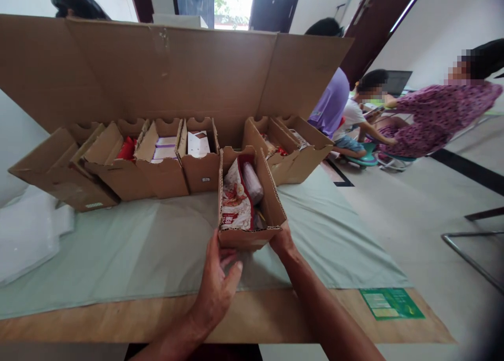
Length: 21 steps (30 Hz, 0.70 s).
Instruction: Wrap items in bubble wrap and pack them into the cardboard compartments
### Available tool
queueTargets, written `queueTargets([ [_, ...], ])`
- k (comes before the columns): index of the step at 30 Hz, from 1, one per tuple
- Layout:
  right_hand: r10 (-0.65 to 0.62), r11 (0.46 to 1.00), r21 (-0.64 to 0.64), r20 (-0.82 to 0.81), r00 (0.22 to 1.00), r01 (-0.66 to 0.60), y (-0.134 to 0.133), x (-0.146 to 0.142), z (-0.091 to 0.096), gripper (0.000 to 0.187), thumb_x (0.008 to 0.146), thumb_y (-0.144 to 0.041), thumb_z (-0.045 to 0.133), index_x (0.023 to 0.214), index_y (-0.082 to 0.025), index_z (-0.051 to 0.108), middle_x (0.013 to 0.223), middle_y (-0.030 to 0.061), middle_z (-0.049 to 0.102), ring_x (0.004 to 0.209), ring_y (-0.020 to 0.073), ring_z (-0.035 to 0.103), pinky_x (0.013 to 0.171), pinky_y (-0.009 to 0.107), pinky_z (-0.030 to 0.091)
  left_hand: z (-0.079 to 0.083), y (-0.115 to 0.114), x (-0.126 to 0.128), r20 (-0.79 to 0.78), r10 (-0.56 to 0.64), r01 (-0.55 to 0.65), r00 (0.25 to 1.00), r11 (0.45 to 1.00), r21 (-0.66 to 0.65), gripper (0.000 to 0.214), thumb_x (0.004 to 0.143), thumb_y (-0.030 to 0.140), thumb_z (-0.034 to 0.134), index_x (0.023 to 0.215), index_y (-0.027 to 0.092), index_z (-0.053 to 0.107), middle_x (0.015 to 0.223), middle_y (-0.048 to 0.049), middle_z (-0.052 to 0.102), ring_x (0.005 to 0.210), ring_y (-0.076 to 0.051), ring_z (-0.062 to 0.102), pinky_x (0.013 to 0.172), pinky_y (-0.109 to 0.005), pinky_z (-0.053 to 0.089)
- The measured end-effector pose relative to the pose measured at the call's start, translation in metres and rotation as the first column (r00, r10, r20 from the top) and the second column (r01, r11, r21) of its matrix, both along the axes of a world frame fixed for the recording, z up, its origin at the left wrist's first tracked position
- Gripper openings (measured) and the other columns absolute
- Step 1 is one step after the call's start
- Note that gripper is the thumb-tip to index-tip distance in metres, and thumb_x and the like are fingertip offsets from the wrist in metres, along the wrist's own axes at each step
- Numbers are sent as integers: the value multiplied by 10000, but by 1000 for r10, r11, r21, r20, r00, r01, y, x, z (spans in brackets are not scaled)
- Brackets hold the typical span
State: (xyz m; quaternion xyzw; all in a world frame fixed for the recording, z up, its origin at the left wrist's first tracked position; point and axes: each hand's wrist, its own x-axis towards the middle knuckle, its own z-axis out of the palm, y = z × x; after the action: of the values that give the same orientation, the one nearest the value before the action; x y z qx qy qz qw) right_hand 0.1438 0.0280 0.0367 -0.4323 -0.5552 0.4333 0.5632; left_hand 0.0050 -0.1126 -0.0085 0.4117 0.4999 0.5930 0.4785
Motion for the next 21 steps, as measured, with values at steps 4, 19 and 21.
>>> queueTargets([
  [4,44,997,-55,-140,989,-52,5,10,9,660,904,-722,501,1348,-257,651,1394,39,666,1335,293,588,1126,472,495,10,16,17,95,-12,11,995,1000,7,801,853,312,664,1552,238,279,1409,-146,521,1211,-255,609,1120,-464,471],
  [19,-103,995,21,157,982,101,-16,22,-23,501,895,-519,665,1314,-244,651,1541,132,522,1399,316,508,1072,503,491,49,159,29,218,140,-114,966,985,-127,1042,723,191,687,1597,115,123,1534,-255,488,1453,-328,482,1191,-451,397],
  [21,-92,995,48,212,973,84,-17,19,-28,472,900,-494,661,1303,-248,650,1542,136,517,1398,312,508,1072,510,490,46,170,33,196,155,-130,968,982,-136,1032,743,175,663,1601,94,96,1563,-277,446,1481,-308,446,1199,-440,382],
])
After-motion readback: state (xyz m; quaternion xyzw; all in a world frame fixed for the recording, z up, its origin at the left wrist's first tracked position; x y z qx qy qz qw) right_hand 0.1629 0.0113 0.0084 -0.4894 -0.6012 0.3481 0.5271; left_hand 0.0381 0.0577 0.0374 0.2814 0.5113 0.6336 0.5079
